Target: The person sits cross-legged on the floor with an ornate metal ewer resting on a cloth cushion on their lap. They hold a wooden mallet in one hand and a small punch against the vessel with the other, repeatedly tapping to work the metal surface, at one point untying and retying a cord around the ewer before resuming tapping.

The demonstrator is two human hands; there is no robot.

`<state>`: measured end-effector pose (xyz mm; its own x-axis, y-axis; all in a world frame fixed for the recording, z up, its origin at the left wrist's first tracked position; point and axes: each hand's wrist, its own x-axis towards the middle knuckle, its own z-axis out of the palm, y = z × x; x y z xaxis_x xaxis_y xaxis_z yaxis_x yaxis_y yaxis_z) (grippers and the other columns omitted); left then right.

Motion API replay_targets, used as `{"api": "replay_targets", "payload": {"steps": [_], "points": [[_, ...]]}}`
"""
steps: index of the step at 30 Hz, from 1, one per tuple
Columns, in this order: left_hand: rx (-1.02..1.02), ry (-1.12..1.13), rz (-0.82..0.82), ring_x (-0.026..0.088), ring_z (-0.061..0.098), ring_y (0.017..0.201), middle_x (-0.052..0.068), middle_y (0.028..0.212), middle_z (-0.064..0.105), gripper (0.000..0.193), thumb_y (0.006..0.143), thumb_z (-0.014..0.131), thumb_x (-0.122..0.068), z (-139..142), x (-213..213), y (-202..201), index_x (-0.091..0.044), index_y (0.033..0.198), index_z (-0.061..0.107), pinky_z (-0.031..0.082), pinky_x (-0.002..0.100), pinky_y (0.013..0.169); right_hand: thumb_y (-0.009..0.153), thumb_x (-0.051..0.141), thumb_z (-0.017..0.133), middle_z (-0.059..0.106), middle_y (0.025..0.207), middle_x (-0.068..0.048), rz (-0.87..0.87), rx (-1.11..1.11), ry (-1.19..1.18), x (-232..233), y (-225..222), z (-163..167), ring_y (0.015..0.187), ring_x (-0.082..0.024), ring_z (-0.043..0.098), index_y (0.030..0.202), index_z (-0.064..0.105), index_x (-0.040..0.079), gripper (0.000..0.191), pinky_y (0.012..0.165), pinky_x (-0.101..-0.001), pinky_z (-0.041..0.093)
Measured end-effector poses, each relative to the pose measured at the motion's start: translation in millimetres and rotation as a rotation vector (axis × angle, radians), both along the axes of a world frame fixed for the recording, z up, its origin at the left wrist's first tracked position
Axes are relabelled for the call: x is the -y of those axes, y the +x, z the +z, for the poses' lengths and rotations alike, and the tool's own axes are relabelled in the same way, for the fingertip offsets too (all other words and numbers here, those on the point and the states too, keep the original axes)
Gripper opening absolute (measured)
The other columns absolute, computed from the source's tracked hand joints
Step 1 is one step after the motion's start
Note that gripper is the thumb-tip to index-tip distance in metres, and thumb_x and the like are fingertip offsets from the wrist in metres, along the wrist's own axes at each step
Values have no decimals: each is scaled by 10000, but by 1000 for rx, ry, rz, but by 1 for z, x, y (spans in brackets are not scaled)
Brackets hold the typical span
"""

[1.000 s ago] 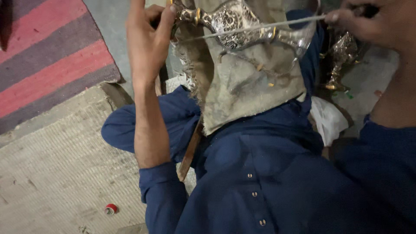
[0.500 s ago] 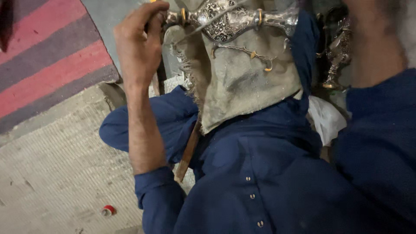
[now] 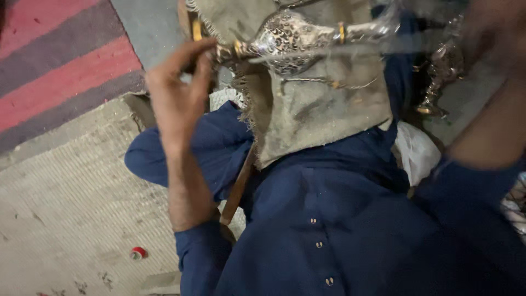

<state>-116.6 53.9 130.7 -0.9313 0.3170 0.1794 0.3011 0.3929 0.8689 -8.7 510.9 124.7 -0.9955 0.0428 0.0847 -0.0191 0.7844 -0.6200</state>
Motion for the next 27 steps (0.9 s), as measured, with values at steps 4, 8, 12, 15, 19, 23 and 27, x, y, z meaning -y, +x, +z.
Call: {"api": "replay_targets", "payload": {"steps": [4, 8, 12, 15, 19, 23, 27], "points": [[82, 116, 85, 59, 686, 942, 53, 1069, 774, 200, 1074, 677, -18, -18, -4, 27, 8, 1264, 733, 577, 250, 852, 906, 327, 711, 804, 916, -44, 481, 349, -263, 32, 70, -22, 735, -145, 758, 1046, 790, 123, 260, 658, -295, 623], [380, 339, 179, 46, 592, 852, 15, 995, 699, 159, 1050, 687, -7, -36, -17, 52, 33, 1200, 726, 472, 219, 736, 901, 265, 742, 802, 826, -65, 108, 752, -141, 45, 94, -43, 641, -237, 707, 1126, 780, 143, 259, 601, -384, 570], [452, 580, 172, 84, 653, 979, 52, 1105, 706, 151, 1044, 670, 35, -35, -20, 87, 34, 1196, 665, 541, 236, 872, 970, 223, 767, 759, 998, -79, 64, 389, 55, 39, 84, -18, 813, -213, 727, 1138, 781, 119, 198, 706, -367, 579], [526, 661, 165, 126, 702, 1019, 79, 1128, 716, 193, 1021, 655, 42, -30, -38, 110, 28, 1213, 649, 590, 281, 925, 945, 233, 773, 749, 967, -68, 276, 260, 86, 51, 74, 5, 827, -213, 719, 1105, 782, 146, 182, 718, -360, 579], [567, 804, 48, 185, 686, 1161, 127, 1279, 679, 290, 1069, 621, -2, -29, -97, 145, 41, 1354, 588, 584, 348, 1054, 821, 296, 779, 767, 865, 5, 630, 567, 29, 104, 76, 15, 699, -186, 724, 1071, 797, 196, 270, 613, -355, 587], [695, 1089, 85, 225, 626, 1315, 110, 1462, 592, 500, 1038, 538, -10, -24, -136, 161, 34, 1527, 440, 511, 388, 1171, 803, 250, 795, 743, 896, -33, 685, 377, 17, 125, 77, 30, 773, -263, 708, 1032, 793, 129, 259, 646, -409, 548], [672, 876, -104, 223, 614, 1341, 138, 1497, 562, 684, 993, 539, 25, -2, -125, 155, -32, 1629, 295, 479, 387, 1191, 807, 184, 815, 703, 861, -40, 673, 248, -100, 116, 71, 39, 725, -217, 693, 1061, 785, 121, 263, 617, -371, 545]]}}
